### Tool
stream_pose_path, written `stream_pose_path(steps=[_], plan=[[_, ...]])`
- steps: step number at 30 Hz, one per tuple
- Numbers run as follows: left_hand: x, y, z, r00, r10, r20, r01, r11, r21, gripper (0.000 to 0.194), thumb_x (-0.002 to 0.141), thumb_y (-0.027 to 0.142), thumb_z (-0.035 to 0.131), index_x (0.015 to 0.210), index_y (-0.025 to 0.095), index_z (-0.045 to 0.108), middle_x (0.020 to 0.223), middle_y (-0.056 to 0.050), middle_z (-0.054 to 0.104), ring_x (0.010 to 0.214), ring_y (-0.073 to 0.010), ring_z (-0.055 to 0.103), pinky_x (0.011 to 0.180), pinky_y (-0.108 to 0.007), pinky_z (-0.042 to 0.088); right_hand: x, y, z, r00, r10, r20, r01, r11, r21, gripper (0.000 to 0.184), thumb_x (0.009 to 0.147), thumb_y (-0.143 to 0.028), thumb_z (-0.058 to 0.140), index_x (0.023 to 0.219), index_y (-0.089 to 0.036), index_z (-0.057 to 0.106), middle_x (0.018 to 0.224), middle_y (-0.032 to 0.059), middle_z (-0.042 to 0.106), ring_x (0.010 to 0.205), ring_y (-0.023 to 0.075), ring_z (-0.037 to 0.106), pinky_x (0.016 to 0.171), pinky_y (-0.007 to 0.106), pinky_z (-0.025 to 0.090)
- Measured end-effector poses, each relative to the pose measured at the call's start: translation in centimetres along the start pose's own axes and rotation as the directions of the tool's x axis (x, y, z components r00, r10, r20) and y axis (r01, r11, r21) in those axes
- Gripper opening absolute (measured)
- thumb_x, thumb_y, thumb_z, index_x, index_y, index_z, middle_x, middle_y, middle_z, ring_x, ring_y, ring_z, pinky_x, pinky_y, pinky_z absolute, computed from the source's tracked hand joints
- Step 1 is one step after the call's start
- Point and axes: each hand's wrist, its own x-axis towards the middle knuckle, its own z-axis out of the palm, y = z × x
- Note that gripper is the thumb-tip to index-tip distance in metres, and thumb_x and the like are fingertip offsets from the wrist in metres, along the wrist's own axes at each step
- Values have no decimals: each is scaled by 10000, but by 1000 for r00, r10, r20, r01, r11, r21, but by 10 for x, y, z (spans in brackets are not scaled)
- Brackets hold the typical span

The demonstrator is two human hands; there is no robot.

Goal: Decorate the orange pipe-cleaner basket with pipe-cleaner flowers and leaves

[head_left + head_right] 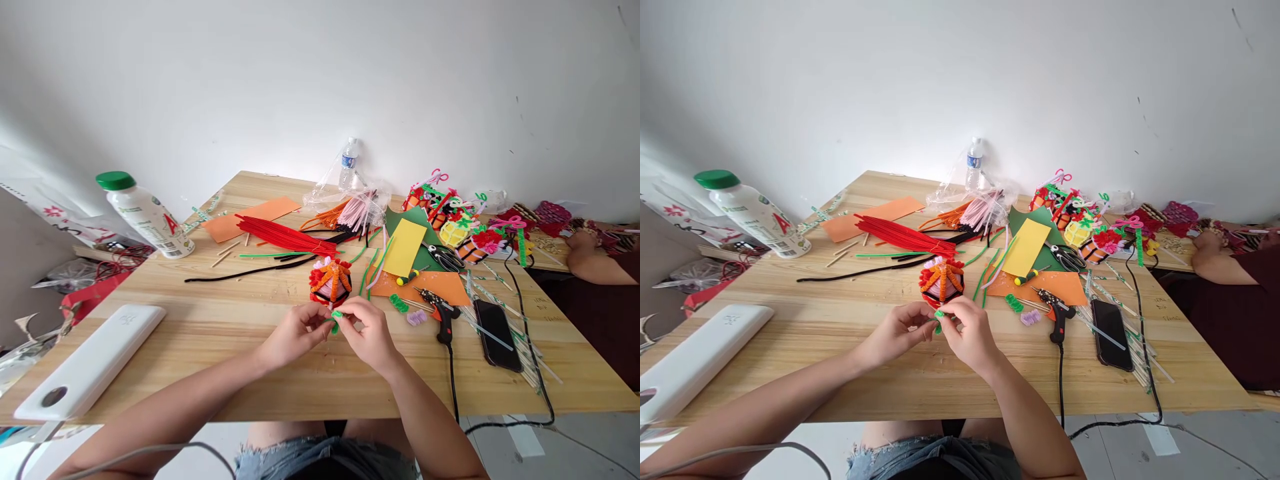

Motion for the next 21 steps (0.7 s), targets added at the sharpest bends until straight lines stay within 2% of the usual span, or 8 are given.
stream_pose_path(steps=[4,9,11,13,15,21], plan=[[1,-1,0,1000,-13,-22,13,1000,-20,254,797,394,648,822,143,629,686,-12,615,575,-107,542,555,-232,459,-1,1,1,999,10,36,-9,1000,-27,114,855,-169,565,852,-200,675,815,69,671,707,159,634,516,230,499],[1,0,-3,994,-81,71,79,996,36,174,768,307,635,772,133,635,659,-5,620,566,-94,529,531,-206,429,-5,2,3,989,93,113,-88,995,-52,109,829,-139,559,830,-192,655,782,47,663,642,132,605,527,217,470],[1,0,-5,974,-180,140,171,983,70,158,753,291,624,759,133,628,633,3,619,536,-89,522,500,-197,420,-6,1,3,978,130,164,-118,990,-82,113,810,-115,554,792,-187,640,732,28,647,612,122,581,534,214,449],[2,0,-6,936,-291,201,278,956,90,158,750,294,607,773,138,611,621,3,630,533,-102,553,478,-197,429,-6,0,2,962,171,214,-148,982,-121,116,795,-96,553,765,-180,626,698,17,633,597,118,562,545,215,432],[3,0,-6,906,-356,230,341,934,103,162,750,300,594,789,143,595,631,-5,649,558,-123,595,476,-203,447,-7,-1,2,945,210,251,-173,972,-161,113,786,-84,554,763,-175,619,692,15,630,597,119,554,558,219,421],[3,-3,-5,907,-347,240,325,937,124,144,735,282,568,778,145,578,634,1,643,537,-114,586,480,-205,441,-6,-1,-2,907,266,326,-201,955,-220,100,792,-81,578,803,-170,620,728,18,643,639,128,573,594,227,418]])
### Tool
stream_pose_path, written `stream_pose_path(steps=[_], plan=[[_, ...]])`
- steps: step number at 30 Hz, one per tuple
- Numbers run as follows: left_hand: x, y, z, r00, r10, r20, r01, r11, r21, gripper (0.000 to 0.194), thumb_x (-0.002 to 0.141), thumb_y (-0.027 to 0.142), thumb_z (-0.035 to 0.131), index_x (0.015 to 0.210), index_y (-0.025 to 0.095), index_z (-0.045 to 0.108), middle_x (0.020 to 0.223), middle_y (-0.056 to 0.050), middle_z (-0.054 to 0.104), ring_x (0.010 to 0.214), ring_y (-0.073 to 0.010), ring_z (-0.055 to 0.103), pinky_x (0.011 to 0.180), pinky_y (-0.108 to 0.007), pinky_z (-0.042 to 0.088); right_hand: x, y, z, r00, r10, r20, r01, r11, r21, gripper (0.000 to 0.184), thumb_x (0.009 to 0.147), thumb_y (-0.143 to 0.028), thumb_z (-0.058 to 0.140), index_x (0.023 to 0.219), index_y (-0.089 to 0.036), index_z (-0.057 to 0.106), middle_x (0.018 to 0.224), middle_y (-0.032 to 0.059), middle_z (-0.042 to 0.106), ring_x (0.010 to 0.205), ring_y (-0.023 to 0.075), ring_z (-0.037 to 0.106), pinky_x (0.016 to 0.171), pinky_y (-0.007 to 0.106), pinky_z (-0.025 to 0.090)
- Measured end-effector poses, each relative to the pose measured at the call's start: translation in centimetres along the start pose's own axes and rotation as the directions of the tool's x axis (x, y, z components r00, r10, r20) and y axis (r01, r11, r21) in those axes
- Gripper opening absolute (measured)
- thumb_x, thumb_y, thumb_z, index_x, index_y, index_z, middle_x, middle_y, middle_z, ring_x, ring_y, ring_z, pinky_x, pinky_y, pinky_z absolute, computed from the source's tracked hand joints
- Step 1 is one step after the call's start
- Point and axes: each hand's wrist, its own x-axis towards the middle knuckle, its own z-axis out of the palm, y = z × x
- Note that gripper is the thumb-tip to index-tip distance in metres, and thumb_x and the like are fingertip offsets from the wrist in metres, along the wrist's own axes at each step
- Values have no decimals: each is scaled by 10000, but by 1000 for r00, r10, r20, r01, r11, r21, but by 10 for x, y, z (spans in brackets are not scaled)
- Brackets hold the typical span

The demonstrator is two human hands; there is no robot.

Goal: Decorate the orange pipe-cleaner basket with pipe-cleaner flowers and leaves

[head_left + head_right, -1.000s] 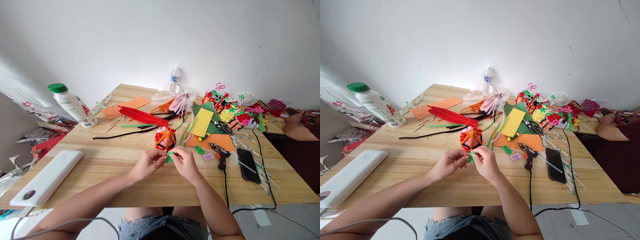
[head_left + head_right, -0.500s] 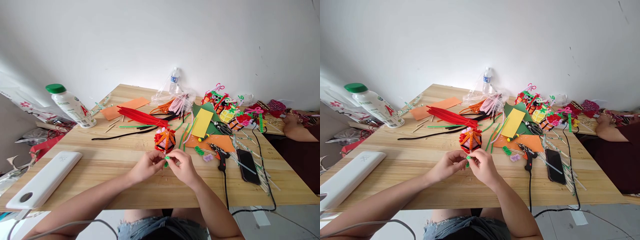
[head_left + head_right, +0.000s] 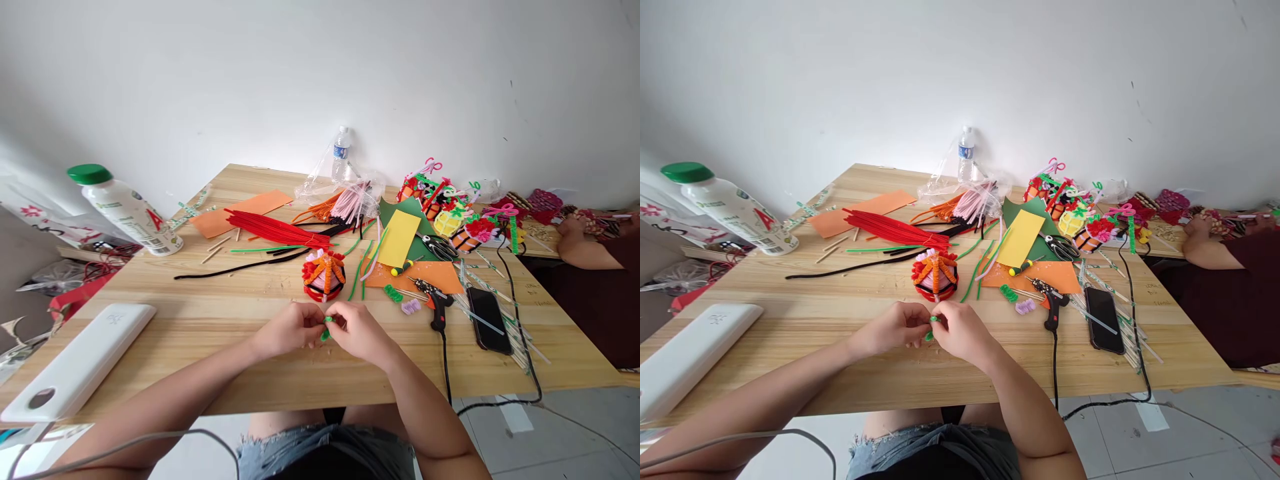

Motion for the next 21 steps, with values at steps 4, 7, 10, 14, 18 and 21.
stream_pose_path(steps=[4,7,10,14,18,21], plan=[[1,-4,-1,1000,9,-2,-9,999,46,153,738,287,564,780,143,589,648,3,641,500,-101,558,468,-206,424,-1,1,-5,992,14,125,-12,1000,-12,64,803,-115,631,835,-169,638,768,18,672,673,131,597,612,229,421],[2,-6,0,1000,19,-4,-19,997,76,170,753,309,564,774,143,597,658,-1,640,504,-106,564,465,-207,418,-1,2,-6,983,35,180,-35,999,-5,105,801,-70,621,806,-173,641,727,2,669,652,123,599,607,224,418],[3,-7,0,999,42,-11,-41,996,74,174,763,311,564,775,142,601,654,-3,639,525,-116,579,484,-212,432,0,4,-5,984,49,171,-55,998,31,118,788,-59,633,805,-175,646,705,-10,653,640,118,593,609,222,425],[4,-7,-1,992,105,-63,-98,989,111,173,764,296,567,782,135,626,647,-3,626,544,-113,562,475,-199,407,1,5,-3,994,41,99,-48,997,65,99,798,-82,629,809,-177,657,711,-12,629,642,111,574,608,216,428],[4,-6,-1,991,107,-81,-98,990,103,150,740,269,579,776,133,629,649,-2,619,522,-101,530,469,-197,397,0,5,-10,997,-7,78,-1,995,97,52,846,-224,642,841,-183,673,752,4,640,652,113,577,594,211,433],[4,-7,-2,988,108,-109,-97,990,99,120,721,255,591,742,138,608,610,14,580,520,-96,513,477,-195,398,1,13,-24,998,-6,-56,6,1000,3,121,878,-276,606,832,-188,674,781,21,663,664,125,586,608,225,440]])
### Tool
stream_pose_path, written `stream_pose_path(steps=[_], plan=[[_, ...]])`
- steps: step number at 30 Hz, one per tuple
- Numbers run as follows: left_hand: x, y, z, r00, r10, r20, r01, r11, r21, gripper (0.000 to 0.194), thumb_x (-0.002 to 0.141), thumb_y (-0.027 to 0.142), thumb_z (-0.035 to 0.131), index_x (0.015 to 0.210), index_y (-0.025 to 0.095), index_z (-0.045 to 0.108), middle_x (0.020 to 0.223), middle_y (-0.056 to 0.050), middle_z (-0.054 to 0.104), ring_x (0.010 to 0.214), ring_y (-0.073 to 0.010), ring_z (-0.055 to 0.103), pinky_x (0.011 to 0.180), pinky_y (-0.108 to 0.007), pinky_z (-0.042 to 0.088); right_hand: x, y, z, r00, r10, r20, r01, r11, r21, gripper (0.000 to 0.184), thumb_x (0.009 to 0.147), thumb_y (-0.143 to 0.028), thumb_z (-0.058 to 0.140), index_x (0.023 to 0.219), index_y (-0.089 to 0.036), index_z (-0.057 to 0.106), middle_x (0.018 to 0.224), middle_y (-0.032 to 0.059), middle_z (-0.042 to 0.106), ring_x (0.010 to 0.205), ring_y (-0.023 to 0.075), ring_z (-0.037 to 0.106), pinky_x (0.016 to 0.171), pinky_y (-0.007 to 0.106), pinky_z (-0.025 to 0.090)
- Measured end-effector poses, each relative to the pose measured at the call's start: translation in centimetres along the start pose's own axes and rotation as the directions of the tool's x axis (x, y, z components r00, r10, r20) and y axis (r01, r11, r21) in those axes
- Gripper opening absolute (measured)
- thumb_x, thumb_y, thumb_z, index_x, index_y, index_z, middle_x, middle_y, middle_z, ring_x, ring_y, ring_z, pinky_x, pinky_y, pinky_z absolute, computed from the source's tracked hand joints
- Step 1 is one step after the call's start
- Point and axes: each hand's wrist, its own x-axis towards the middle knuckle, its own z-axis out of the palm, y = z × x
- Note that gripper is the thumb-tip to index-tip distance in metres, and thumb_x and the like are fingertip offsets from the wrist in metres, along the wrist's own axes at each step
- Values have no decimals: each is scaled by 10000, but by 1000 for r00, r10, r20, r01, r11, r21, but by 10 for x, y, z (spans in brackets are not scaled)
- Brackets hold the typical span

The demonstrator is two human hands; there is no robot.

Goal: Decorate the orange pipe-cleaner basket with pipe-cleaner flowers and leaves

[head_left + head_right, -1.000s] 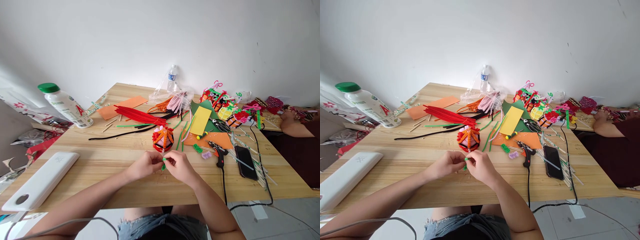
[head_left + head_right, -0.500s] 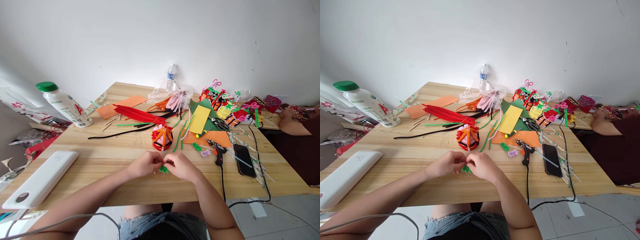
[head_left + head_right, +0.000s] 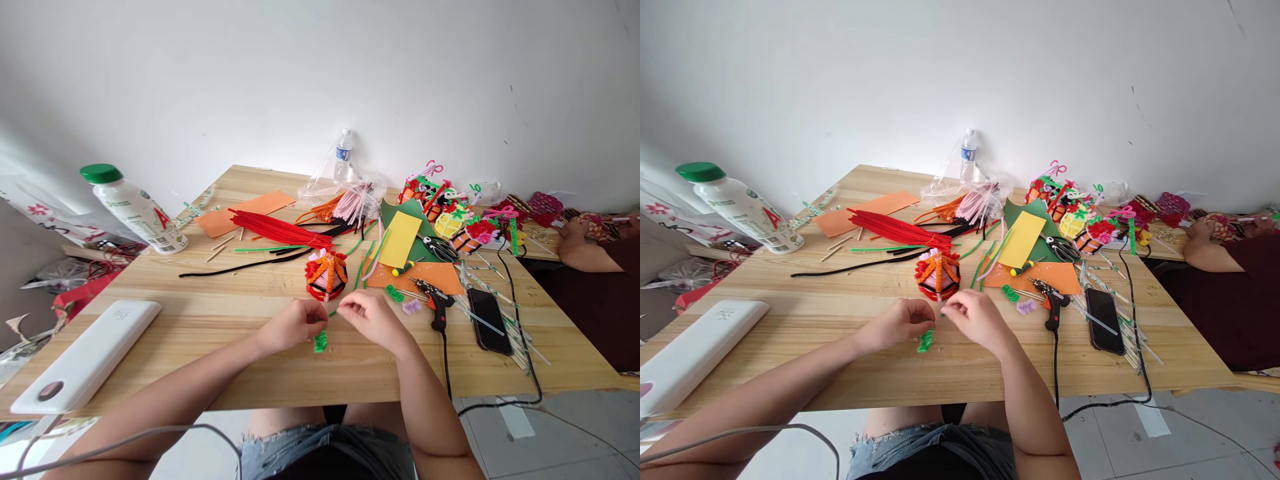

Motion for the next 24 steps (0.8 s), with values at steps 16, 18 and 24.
stream_pose_path(steps=[16,18,24], plan=[[0,-2,2,997,47,-57,-49,998,-31,271,824,426,550,911,169,561,626,59,463,475,-68,448,421,-174,408,5,3,2,1000,10,-8,-11,977,-214,131,864,-150,586,777,-186,677,746,20,689,659,130,595,620,226,394],[1,-5,2,993,93,-74,-94,996,-3,244,842,400,543,914,169,576,674,41,507,513,-65,456,454,-170,417,4,-2,10,999,-36,35,41,988,-151,134,864,-146,585,771,-183,674,734,17,679,644,122,577,603,221,383],[3,-5,1,990,114,-82,-122,988,-96,215,836,357,556,928,163,565,742,12,580,562,-78,500,482,-183,434,4,-4,25,1000,-25,14,25,1000,-16,92,861,-217,613,803,-174,671,722,17,665,594,110,537,561,222,385]])
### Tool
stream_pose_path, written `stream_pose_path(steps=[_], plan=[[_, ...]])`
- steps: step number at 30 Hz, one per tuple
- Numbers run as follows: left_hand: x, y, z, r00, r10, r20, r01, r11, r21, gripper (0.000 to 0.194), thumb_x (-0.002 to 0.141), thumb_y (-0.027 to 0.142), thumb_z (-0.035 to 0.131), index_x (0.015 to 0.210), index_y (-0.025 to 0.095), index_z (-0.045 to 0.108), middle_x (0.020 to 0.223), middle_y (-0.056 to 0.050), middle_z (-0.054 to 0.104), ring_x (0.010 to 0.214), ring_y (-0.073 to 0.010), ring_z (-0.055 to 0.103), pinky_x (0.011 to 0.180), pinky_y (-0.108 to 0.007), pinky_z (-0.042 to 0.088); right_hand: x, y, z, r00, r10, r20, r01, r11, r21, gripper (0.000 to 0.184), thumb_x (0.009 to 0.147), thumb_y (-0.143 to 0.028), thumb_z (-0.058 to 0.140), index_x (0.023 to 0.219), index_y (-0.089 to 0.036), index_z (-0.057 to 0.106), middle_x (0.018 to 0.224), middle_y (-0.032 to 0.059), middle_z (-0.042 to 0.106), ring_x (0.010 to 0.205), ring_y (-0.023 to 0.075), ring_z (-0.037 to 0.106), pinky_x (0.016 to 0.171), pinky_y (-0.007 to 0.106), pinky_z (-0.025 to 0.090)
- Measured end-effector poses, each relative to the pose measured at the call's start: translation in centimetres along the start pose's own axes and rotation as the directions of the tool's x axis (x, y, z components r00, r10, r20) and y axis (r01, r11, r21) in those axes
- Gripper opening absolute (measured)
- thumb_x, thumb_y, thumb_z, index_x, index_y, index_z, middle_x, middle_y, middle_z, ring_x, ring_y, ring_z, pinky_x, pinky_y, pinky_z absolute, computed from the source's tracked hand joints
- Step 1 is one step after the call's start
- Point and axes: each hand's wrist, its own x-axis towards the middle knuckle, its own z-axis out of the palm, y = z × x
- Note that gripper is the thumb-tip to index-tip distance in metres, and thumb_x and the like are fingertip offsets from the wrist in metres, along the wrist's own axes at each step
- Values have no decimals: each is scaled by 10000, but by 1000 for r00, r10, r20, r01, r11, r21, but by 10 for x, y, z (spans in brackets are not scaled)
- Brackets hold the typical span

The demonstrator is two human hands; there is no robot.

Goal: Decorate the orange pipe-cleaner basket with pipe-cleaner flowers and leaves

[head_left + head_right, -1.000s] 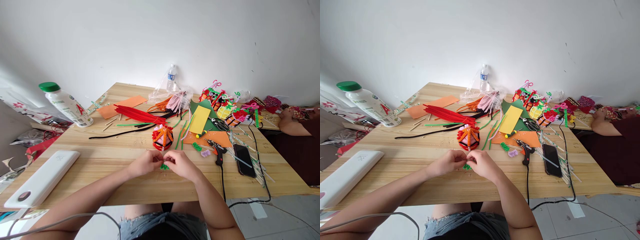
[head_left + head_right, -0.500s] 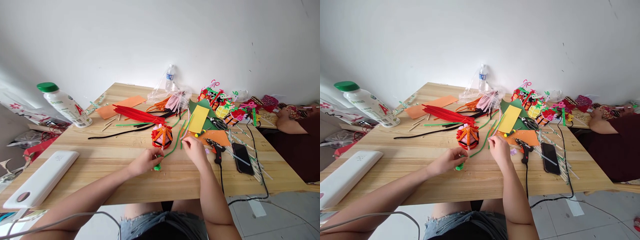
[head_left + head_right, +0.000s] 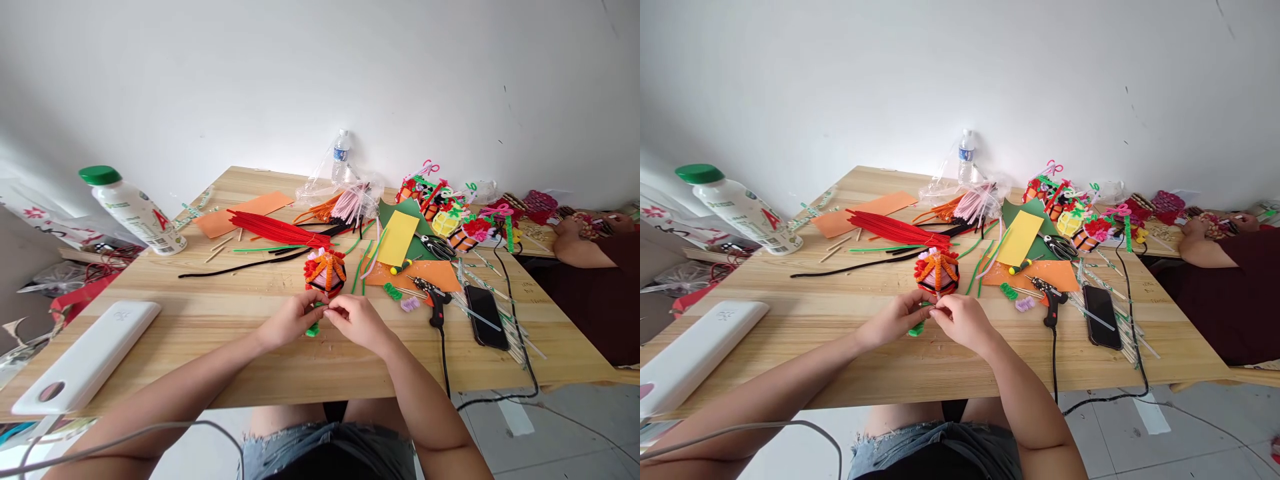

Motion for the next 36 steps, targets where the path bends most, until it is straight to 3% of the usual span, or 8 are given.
stream_pose_path(steps=[5,9,12,16,19,22,31,36], plan=[[-2,4,4,997,37,65,-32,997,-77,334,773,230,600,1087,165,509,916,-42,653,766,-132,632,643,-234,516,0,-1,1,998,56,-6,-54,988,144,146,837,-283,648,933,-174,669,801,25,691,618,113,574,590,225,441],[-3,-2,7,991,65,118,-55,995,-84,487,748,179,612,1213,163,466,1023,-77,666,888,-170,660,724,-265,538,0,-3,1,999,10,52,-17,991,135,54,811,-183,641,844,-180,683,810,19,698,678,119,603,624,220,442],[-2,-5,7,990,81,111,-72,994,-85,477,759,186,615,1216,157,477,987,-66,667,881,-167,659,728,-264,540,0,-4,1,1000,7,28,-10,995,101,72,794,-130,623,780,-176,678,755,14,685,662,118,596,617,218,431],[-1,0,6,995,19,102,-10,996,-90,294,784,294,622,1029,138,578,855,-32,644,668,-110,617,555,-209,511,1,-2,-1,999,31,-30,-29,997,65,95,809,-138,603,745,-175,663,729,16,679,627,116,575,588,217,418],[0,5,3,984,-108,139,118,991,-65,314,783,371,627,982,130,595,677,15,589,504,-81,546,423,-178,450,1,0,-2,999,26,-41,-24,998,51,112,827,-154,586,741,-173,656,724,18,678,617,115,568,582,219,417],[-1,7,2,966,-182,183,193,980,-44,321,789,390,619,970,126,601,603,25,579,491,-95,577,416,-175,459,2,1,-3,999,22,-31,-20,999,41,111,829,-165,588,740,-172,654,718,17,676,616,115,568,579,220,417],[-1,6,1,971,-205,125,220,969,-115,411,741,455,672,992,137,604,630,35,594,458,-75,566,419,-176,455,4,4,-8,995,40,-94,-33,997,69,118,838,-188,568,747,-172,642,713,17,669,609,115,565,569,219,424],[-1,14,-1,968,-206,142,215,975,-53,341,757,472,648,829,146,581,589,51,545,402,-38,447,371,-158,376,4,2,-11,987,35,-159,-18,994,111,115,822,-193,582,722,-179,637,736,32,656,636,126,575,560,227,442]])
